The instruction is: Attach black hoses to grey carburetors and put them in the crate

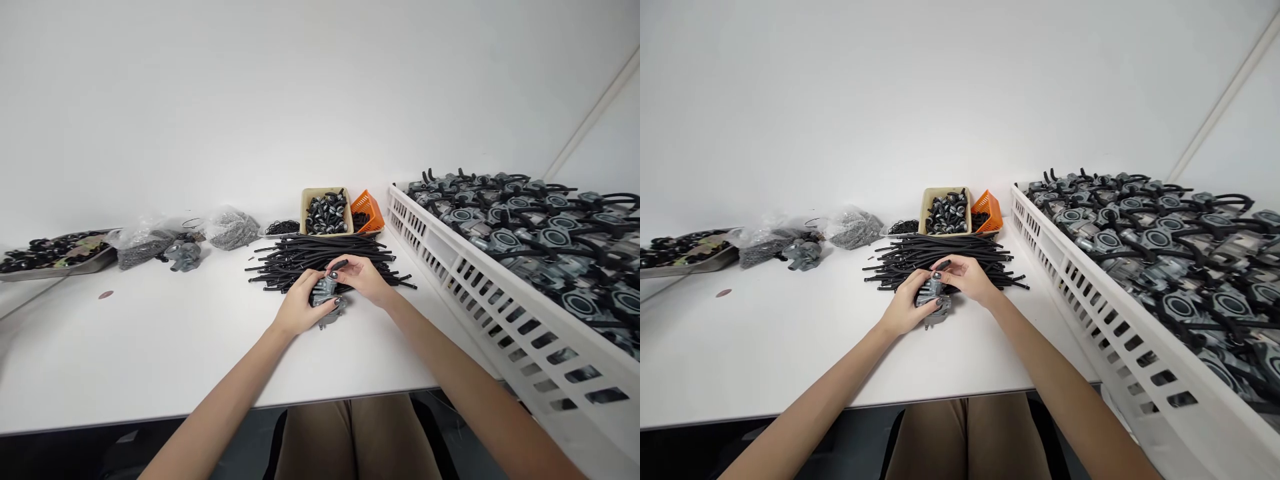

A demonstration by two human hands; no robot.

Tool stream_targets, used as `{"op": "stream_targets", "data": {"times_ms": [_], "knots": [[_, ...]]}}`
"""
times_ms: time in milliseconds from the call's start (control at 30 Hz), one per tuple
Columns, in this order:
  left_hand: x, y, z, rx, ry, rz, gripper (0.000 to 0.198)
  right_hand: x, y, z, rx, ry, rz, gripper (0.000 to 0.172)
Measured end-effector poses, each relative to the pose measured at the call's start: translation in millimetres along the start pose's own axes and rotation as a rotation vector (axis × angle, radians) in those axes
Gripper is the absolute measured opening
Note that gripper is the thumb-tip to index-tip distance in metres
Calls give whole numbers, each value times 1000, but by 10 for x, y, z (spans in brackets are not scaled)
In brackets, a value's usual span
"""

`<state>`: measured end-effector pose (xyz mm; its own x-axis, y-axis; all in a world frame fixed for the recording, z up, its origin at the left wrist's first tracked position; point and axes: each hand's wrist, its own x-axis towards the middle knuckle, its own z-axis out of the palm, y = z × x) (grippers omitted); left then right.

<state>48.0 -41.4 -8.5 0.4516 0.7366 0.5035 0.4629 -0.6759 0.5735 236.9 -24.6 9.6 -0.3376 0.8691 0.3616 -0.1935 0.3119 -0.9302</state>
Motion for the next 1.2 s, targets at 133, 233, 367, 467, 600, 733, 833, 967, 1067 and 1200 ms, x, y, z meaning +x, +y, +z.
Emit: {"op": "stream_targets", "data": {"times_ms": [133,233,367,467,600,733,833,967,1067,1200], "knots": [[0,14,-2,0,0,1,35,1,14,32,5,27,9,27],[1,7,1,-1,6,13,35,-4,13,56,11,52,19,26],[7,5,2,-3,6,23,32,-10,18,59,35,30,58,28],[13,14,-2,-12,4,25,29,-11,29,58,55,13,82,30],[13,13,-3,-18,9,25,32,-6,35,75,48,22,64,28],[5,-4,-1,-7,7,35,36,-9,17,52,36,-32,72,28],[1,-18,-2,9,3,43,46,-28,-20,-7,31,-139,104,32],[0,-23,-5,3,-4,38,49,-49,-56,-71,48,-241,151,36],[-1,-17,-5,-12,-5,33,40,-37,-29,-62,48,-211,147,37],[0,-14,4,-17,2,10,40,-7,47,17,48,-121,159,38]]}}
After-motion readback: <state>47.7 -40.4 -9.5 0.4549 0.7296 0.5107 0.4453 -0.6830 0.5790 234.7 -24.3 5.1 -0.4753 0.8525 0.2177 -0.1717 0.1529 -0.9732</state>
